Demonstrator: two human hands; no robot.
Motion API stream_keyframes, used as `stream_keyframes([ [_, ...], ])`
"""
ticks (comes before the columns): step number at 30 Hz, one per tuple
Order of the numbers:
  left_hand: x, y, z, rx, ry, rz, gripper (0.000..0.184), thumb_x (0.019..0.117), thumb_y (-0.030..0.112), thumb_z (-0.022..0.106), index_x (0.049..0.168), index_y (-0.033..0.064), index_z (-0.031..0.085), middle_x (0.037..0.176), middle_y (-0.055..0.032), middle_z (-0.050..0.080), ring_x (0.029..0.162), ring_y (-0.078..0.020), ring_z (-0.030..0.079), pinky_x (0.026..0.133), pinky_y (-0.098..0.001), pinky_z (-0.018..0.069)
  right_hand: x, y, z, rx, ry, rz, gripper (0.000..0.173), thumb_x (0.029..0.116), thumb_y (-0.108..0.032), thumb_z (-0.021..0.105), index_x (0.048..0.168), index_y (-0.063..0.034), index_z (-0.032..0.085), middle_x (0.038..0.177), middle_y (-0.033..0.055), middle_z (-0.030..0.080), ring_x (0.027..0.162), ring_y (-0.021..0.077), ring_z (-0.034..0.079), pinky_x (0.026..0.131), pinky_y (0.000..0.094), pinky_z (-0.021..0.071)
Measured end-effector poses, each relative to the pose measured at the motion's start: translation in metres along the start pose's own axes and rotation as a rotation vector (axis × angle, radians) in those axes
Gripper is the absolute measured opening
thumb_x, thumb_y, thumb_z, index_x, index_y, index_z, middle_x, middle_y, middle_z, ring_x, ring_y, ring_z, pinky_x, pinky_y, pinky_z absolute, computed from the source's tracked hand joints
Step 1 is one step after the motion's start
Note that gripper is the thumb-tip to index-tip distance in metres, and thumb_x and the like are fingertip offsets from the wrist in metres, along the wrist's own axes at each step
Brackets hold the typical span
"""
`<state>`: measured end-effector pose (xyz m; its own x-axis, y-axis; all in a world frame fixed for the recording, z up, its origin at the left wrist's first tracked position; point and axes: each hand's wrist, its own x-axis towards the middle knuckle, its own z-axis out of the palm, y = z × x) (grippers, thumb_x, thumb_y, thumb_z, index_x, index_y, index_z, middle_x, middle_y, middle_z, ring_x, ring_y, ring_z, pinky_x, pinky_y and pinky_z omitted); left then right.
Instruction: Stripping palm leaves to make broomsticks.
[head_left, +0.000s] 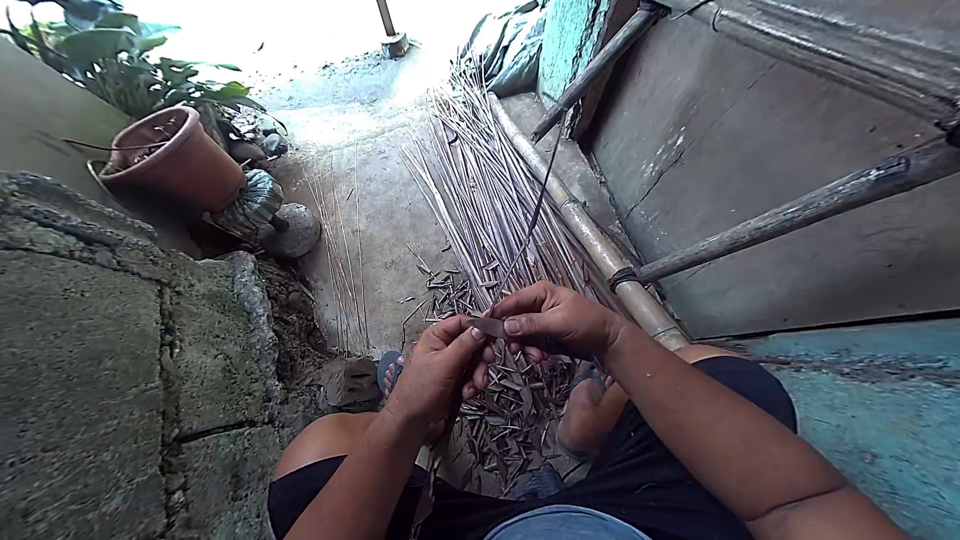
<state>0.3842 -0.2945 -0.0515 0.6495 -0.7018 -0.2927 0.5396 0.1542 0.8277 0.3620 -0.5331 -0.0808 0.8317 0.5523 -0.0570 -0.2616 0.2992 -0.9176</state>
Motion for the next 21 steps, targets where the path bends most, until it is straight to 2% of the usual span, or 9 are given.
stream_keyframes([
  [5,-0.001,0.002,0.001,-0.012,0.016,-0.014,0.02,0.1078,0.014,0.049,0.102,0.0003,0.063,0.078,-0.0089,0.067,0.05,-0.0073,0.058,0.045,-0.0188,0.0497,0.004,0.004,-0.001,0.001,0.035,-0.062,0.029,0.1051,-0.015,0.056,0.129,-0.0029,0.068,0.085,0.0052,0.072,0.059,0.0075,0.062,0.053,0.0226,0.0543],
  [8,-0.004,-0.001,0.0,0.023,0.011,-0.019,0.019,0.1068,0.013,0.051,0.102,0.0,0.064,0.079,-0.0092,0.068,0.051,-0.0081,0.059,0.045,-0.0195,0.05,0.006,0.002,-0.005,0.054,0.192,-0.121,0.029,0.1048,-0.015,0.054,0.128,-0.0051,0.068,0.083,0.0031,0.072,0.059,0.0066,0.063,0.055,0.0221,0.0545],
  [11,-0.007,-0.004,0.001,0.039,-0.003,-0.037,0.02,0.1069,0.015,0.051,0.102,0.0008,0.065,0.08,-0.0094,0.069,0.052,-0.0087,0.06,0.046,-0.0205,0.0504,0.007,-0.004,-0.014,0.152,0.277,-0.158,0.03,0.1042,-0.012,0.052,0.131,-0.0059,0.066,0.083,0.0063,0.071,0.058,0.0085,0.063,0.055,0.0231,0.0558],
  [14,-0.007,-0.002,0.004,0.016,0.057,-0.035,0.023,0.1079,0.015,0.049,0.104,-0.0005,0.065,0.08,-0.0103,0.069,0.052,-0.0092,0.061,0.046,-0.021,0.052,0.004,-0.008,-0.016,0.117,0.199,-0.094,0.036,0.1035,-0.013,0.053,0.139,-0.008,0.06,0.083,0.0069,0.07,0.058,0.0091,0.063,0.054,0.0233,0.056],
  [18,-0.006,0.002,0.0,0.007,0.071,-0.004,0.023,0.1083,0.015,0.047,0.102,-0.0006,0.064,0.078,-0.009,0.068,0.05,-0.0086,0.06,0.045,-0.0204,0.0518,0.003,-0.002,-0.003,0.042,0.012,-0.01,0.029,0.1031,-0.015,0.057,0.13,-0.0057,0.063,0.083,0.004,0.072,0.057,0.0079,0.064,0.051,0.0229,0.0549],
  [21,-0.004,-0.001,-0.001,0.009,0.039,0.01,0.021,0.1074,0.015,0.05,0.102,-0.0001,0.064,0.079,-0.0104,0.068,0.051,-0.0098,0.06,0.045,-0.0213,0.0519,0.004,0.003,0.001,0.036,-0.015,-0.028,0.028,0.1035,-0.015,0.059,0.128,-0.0037,0.067,0.086,0.0058,0.073,0.058,0.0082,0.064,0.052,0.0231,0.0554],
])
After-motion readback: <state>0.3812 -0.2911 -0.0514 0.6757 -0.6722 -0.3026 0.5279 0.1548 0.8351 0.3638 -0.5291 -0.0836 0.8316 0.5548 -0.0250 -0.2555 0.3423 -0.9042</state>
